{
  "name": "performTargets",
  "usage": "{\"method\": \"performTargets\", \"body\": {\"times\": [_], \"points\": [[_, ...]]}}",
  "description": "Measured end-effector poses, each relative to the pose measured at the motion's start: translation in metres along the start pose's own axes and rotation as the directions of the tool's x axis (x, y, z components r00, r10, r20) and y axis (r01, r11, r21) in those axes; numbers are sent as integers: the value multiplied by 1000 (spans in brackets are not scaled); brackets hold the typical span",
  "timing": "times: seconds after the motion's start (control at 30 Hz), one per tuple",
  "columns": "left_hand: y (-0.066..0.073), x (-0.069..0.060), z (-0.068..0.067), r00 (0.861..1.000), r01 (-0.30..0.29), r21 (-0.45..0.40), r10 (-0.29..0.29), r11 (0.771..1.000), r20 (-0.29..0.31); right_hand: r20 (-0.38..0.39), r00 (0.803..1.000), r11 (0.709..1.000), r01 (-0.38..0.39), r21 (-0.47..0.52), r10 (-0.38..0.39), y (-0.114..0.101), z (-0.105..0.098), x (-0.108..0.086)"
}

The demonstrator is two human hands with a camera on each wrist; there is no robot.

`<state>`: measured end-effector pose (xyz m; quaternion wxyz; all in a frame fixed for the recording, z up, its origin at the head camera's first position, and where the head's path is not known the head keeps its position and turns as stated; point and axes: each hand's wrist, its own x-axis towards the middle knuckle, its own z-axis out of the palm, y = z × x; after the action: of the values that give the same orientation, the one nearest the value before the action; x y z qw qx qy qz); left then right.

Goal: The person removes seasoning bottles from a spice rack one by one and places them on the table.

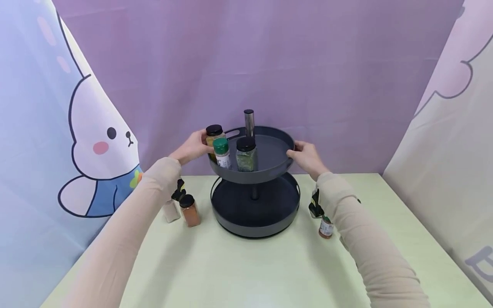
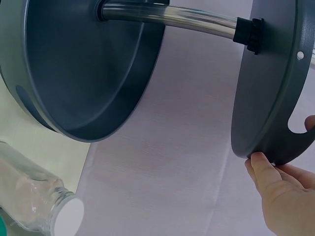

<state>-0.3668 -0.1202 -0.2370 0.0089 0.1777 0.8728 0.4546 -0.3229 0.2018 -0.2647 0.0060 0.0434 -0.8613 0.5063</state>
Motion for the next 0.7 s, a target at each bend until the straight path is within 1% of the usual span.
{"method": "performTargets", "body": {"times": [0.07,0.2,0.43,0.57,0.7], "points": [[0,-1,1,1000,-6,0,6,1000,4,2,1000,1000,-7,2,7,1,0,-1],[1,-3,3,999,-40,-27,40,999,9,-7,1000,1000,-2,10,2,2,-1,-3],[2,0,7,998,-69,-69,68,995,-9,-27,1000,1000,-6,18,7,4,-4,-5],[3,1,9,997,-70,-73,69,995,-17,-35,999,1000,-11,21,12,3,-7,-7],[5,2,10,998,-57,-87,56,995,-21,-35,999,999,-14,29,15,1,-9,-10]]}}
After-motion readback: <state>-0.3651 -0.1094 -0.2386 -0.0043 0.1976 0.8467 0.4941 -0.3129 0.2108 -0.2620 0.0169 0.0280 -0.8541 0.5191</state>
